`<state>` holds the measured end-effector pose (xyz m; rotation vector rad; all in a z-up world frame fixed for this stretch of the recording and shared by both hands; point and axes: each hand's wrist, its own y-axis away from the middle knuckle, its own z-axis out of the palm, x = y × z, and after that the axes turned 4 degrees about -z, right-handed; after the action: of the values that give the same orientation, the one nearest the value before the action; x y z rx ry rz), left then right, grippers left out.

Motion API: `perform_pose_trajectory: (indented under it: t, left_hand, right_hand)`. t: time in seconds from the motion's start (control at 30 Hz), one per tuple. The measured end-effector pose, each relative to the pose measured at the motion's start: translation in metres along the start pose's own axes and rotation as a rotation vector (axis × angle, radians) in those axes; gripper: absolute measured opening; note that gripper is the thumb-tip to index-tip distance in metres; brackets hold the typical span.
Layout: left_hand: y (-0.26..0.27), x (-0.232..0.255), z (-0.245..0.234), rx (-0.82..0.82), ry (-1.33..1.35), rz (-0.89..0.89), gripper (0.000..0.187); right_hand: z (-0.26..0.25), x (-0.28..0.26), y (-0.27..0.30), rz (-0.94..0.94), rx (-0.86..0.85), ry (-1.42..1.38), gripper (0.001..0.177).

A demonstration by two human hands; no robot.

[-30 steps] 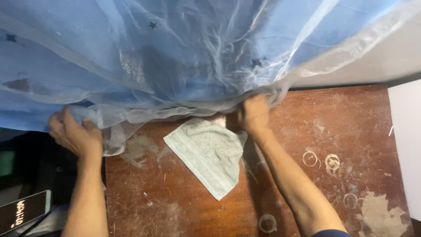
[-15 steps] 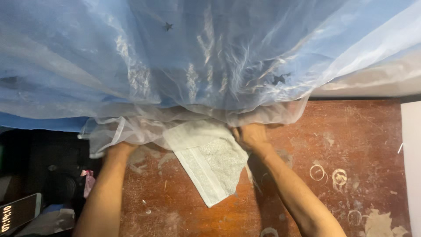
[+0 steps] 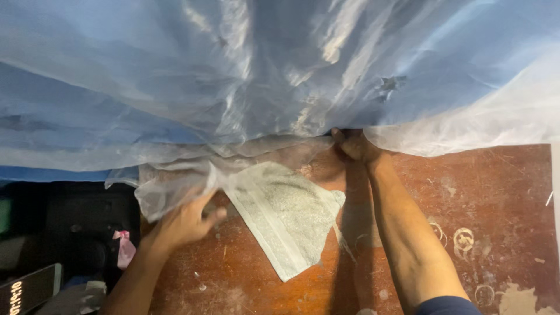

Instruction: The person lifts a mosquito net, wipes a wooden table with a cloth, retrieves a pack of wet wipes, and uses a wipe to clean the table surface. The person then switches back to the cloth to continue wiping the table.

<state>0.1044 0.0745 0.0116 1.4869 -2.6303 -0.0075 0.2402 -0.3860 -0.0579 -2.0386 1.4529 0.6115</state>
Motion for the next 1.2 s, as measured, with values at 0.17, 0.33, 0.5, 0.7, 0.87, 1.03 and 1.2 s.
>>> perform_pose_trajectory:
  t: [0.17,0.33,0.5,0.7,0.87,1.03,1.2]
  left_hand:
    - [-0.086,-0.038,0.023,-0.315,0.372,-0.465,0.068]
    - [-0.127,-0.031,0.019,-0.344,0.246,-0.482,0.06]
    - [-0.124,-0.019,0.013,-0.263,0.237,-0.491,0.054]
    - [-0.059,0.011,-0.002,0.058,0.21,-0.426,0.048]
    - [0.012,-0.015,0.012,0.124,0.167,-0.78,0.06]
    - [-0.004,-0.139,0.073,0.214,0.127,-0.701,0.05]
    - [-0.047,-0.22,0.11,0.05,0.606,-0.936,0.046]
  right_hand:
    - [-0.016,-0.063,0.037,0.381,-0.298,0.141,0.041]
    - [-0.031,-0.119,0.111,-0.251,-0.062,0.183,0.048]
    - [0.009,-0.128,0.086,-0.371,-0.215,0.285,0.075]
    - [0.045,-0.136,-0.013,-0.134,-0.51,0.441,0.057]
    - [0.049,-0.121,-0.052,0.247,-0.752,0.499,0.058]
    - [0.062,-0.128,-0.011,0.155,-0.233,0.39,0.044]
    - [0.044,-0.131,0.047,-0.368,0.163,0.131,0.038]
